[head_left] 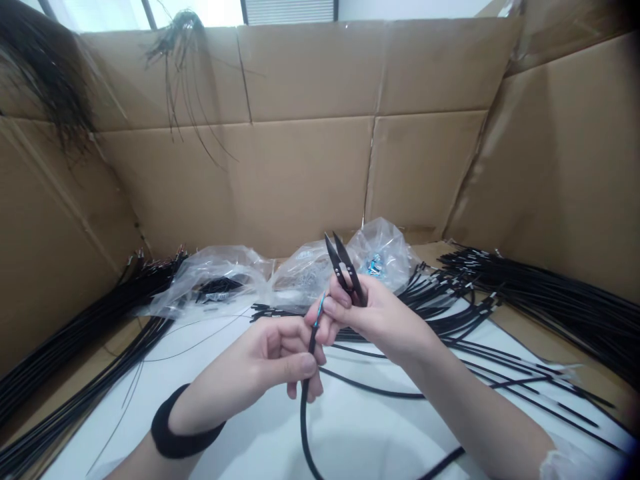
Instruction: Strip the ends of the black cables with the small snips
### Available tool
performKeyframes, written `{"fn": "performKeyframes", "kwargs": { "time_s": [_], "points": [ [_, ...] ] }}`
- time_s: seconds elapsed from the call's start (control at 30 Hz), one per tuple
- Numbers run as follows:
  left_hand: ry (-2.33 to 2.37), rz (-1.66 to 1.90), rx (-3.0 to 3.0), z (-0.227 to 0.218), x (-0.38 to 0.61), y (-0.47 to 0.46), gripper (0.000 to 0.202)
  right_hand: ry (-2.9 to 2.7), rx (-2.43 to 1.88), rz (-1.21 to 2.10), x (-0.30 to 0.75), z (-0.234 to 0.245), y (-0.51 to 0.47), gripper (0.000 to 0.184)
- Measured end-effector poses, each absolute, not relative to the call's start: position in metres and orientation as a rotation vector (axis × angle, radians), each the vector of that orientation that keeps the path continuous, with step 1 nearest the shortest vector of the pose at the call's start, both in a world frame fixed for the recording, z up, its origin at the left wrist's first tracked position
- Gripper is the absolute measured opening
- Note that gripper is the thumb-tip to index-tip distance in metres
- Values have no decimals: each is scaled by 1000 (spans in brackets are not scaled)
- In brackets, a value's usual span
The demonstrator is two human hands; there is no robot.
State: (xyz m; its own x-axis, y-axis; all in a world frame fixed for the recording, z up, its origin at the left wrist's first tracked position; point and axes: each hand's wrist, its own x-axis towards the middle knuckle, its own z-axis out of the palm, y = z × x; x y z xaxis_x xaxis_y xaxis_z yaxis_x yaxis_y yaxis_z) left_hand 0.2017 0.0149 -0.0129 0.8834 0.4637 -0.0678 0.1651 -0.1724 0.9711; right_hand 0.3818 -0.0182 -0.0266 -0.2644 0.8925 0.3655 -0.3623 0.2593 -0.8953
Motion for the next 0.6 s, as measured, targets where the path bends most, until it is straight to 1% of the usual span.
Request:
{"fn": "performKeyframes", "kwargs": {
  "time_s": [0.03,0.1,0.17,0.2,0.23,0.3,0.37,0.4,0.47,0.53,0.6],
  "points": [
    [571,382,1890,-14,201,13,20,-1299,-594,1289,380,-27,-20,30],
    [784,777,2241,-16,200,7,18,-1246,-645,1248,376,-28,-22,29],
    [930,1225,2531,-18,199,1,29,-1230,-666,1245,370,-29,-23,28],
    [947,1350,2635,-19,199,-1,33,-1233,-673,1248,368,-30,-23,28],
    [933,1386,2723,-20,200,-3,32,-1238,-684,1246,365,-30,-23,28],
    [894,1331,2821,-21,202,-4,22,-1247,-720,1233,361,-32,-21,25],
    [895,1296,2836,-21,203,-3,12,-1244,-769,1227,358,-34,-19,16],
    [903,1296,2832,-21,204,-3,10,-1249,-788,1229,357,-34,-18,15],
    [916,1295,2830,-21,205,-2,8,-1278,-812,1234,357,-36,-17,18],
    [919,1319,2824,-22,206,-2,6,-1302,-834,1213,357,-36,-16,14],
    [891,1417,2789,-23,208,-2,5,-1305,-852,1186,357,-36,-16,10]
  ]
}}
